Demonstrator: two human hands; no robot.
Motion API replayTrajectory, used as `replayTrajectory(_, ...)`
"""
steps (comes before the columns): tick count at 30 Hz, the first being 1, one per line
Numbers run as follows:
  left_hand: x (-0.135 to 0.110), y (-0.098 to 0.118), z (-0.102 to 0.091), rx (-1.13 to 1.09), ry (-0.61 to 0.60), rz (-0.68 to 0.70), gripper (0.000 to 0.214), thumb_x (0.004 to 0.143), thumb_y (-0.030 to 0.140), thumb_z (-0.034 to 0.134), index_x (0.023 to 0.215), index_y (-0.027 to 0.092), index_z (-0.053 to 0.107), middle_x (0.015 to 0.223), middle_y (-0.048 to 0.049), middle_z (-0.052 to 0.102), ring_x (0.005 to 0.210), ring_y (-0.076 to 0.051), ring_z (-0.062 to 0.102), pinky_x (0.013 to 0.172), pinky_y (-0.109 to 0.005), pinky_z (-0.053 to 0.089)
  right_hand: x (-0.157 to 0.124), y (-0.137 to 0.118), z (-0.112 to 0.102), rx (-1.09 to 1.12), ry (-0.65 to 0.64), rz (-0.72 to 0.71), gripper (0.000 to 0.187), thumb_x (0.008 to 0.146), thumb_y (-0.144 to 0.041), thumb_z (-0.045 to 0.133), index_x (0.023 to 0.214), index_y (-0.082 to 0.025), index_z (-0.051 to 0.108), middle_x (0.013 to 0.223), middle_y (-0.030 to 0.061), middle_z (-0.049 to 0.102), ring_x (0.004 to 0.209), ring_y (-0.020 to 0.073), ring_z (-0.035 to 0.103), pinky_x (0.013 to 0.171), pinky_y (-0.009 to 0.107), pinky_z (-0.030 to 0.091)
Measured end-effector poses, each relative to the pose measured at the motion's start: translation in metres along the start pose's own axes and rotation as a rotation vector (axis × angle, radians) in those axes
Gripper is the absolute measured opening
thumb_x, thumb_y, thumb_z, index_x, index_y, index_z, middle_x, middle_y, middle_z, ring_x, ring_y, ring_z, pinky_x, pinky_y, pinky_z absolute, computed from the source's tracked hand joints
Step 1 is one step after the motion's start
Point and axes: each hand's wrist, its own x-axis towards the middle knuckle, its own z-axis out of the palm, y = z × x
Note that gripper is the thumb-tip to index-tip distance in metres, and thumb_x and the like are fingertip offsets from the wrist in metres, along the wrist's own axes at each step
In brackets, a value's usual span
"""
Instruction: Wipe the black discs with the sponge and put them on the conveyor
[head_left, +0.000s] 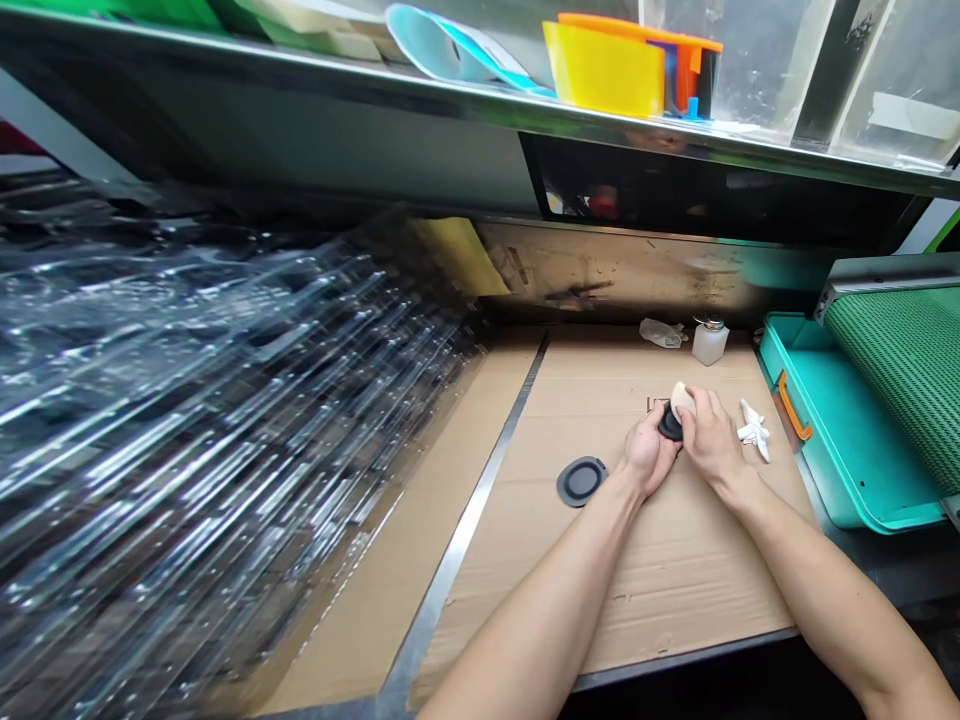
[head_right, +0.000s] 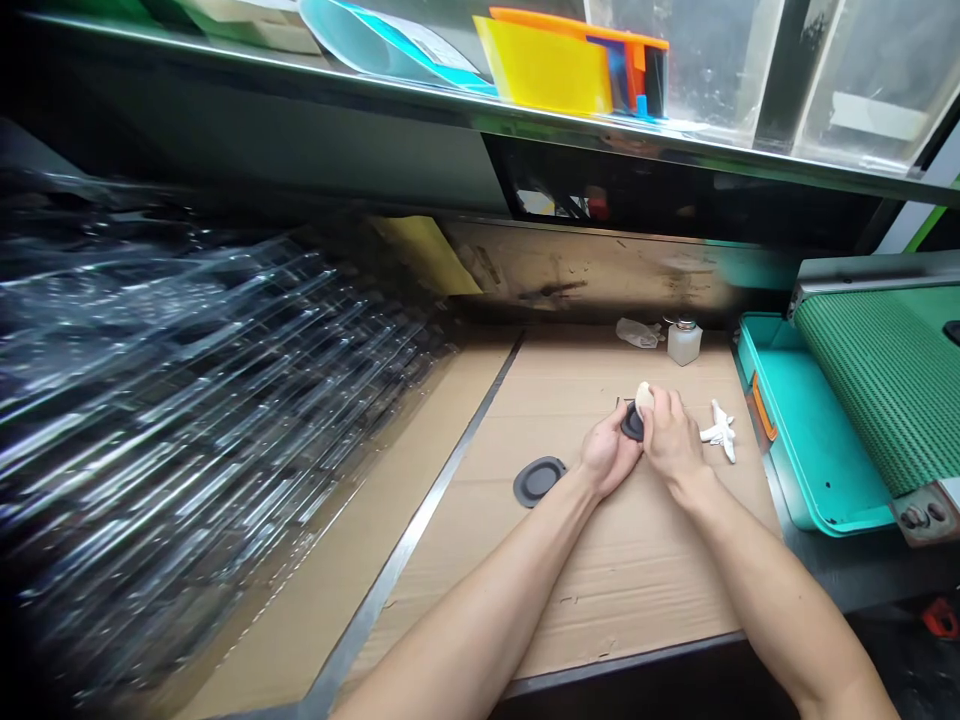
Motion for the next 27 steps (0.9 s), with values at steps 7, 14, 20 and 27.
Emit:
replayTrajectory(7, 0.006, -0.006, -0.007, -0.006, -0.008, 0.075, 0.032, 0.104, 0.028, 0.044, 0.1, 0.01, 0.071, 0.106, -0.0153, 0.074, 0.111, -0.025, 0.069, 0.105, -0.039, 0.053, -0.006, 0.002, 0.002, 0.093, -0.037, -0.064, 0.034, 0.098, -0.028, 0.047, 0.13, -0.02, 0.055, 0.121, 0.0124, 0.065, 0.11, 0.0256, 0.063, 0.091, 0.038, 0.054)
replayTrajectory(14, 0.004, -0.004, -0.005, -0.009, 0.027, 0.07, 0.033, 0.105, 0.028, 0.041, 0.099, 0.011, 0.07, 0.105, -0.014, 0.075, 0.11, -0.023, 0.069, 0.103, -0.039, 0.054, -0.001, 0.004, 0.005, 0.087, 0.046, 0.011, 0.034, 0.099, -0.031, 0.045, 0.13, -0.02, 0.057, 0.119, 0.0135, 0.066, 0.112, 0.0276, 0.062, 0.096, 0.041, 0.053)
replayTrajectory(20, 0.003, -0.003, -0.004, 0.005, -0.003, 0.042, 0.036, 0.105, 0.03, 0.041, 0.102, 0.01, 0.071, 0.105, -0.0152, 0.075, 0.112, -0.025, 0.069, 0.104, -0.041, 0.054, 0.001, 0.001, 0.007, -0.002, 0.081, 0.011, 0.04, 0.102, -0.033, 0.041, 0.135, -0.017, 0.056, 0.12, 0.0153, 0.062, 0.11, 0.028, 0.062, 0.091, 0.04, 0.054)
replayTrajectory(27, 0.001, 0.004, -0.005, 0.028, 0.007, -0.018, 0.037, 0.105, 0.03, 0.039, 0.108, 0.011, 0.071, 0.112, -0.016, 0.074, 0.114, -0.025, 0.068, 0.104, -0.04, 0.054, -0.006, 0.004, 0.007, -0.066, 0.028, 0.056, 0.037, 0.103, -0.033, 0.043, 0.132, -0.017, 0.057, 0.114, 0.0137, 0.061, 0.096, 0.0255, 0.063, 0.082, 0.037, 0.054)
